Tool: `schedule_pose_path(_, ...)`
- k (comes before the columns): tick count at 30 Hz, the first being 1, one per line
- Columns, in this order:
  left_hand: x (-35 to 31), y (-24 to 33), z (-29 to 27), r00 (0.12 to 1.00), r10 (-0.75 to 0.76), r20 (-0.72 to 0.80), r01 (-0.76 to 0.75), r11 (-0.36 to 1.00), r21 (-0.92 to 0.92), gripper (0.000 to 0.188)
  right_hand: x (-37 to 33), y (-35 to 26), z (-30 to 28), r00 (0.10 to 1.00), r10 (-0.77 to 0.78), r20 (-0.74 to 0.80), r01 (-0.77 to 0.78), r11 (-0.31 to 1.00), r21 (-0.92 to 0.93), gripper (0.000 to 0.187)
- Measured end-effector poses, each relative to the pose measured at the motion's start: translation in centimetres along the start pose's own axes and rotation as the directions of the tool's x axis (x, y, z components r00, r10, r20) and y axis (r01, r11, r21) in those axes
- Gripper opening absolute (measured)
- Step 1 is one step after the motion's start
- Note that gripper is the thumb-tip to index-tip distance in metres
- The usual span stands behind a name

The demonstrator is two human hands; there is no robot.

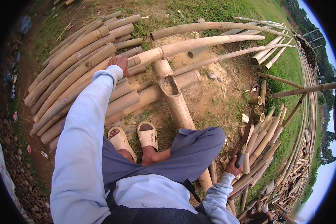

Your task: The person sits on the ground and uses a hand saw to cut bamboo poles into shorter sections. They repeatedly position the saw, cut through the bamboo, and separate the cut pieces.

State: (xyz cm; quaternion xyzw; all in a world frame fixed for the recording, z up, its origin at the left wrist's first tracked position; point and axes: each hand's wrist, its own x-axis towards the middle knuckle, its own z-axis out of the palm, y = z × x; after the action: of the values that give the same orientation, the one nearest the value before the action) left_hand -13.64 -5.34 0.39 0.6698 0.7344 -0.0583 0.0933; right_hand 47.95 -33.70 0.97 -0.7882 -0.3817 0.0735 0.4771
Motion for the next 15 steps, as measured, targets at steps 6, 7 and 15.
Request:
schedule_pose_path(6, -2.9, 1.9, -4.2, 0.996, 0.053, 0.075, -0.053, 0.999, 0.0, 0.04, -0.3, -9.8, -0.9, 0.998, -0.055, -0.008, 0.056, 0.992, 0.115, 0.011)
schedule_pose_path(7, -3.8, 2.4, -4.0, 0.996, 0.056, 0.066, -0.056, 0.998, -0.008, 0.041, -0.3, -10.3, -0.7, 0.995, -0.103, -0.015, 0.104, 0.988, 0.115, 0.011)
schedule_pose_path(15, -5.9, 3.8, -3.2, 0.997, 0.063, 0.048, -0.064, 0.998, 0.026, 0.05, -2.4, -15.3, 2.1, 0.969, -0.201, 0.14, 0.144, 0.93, 0.337, 0.012)
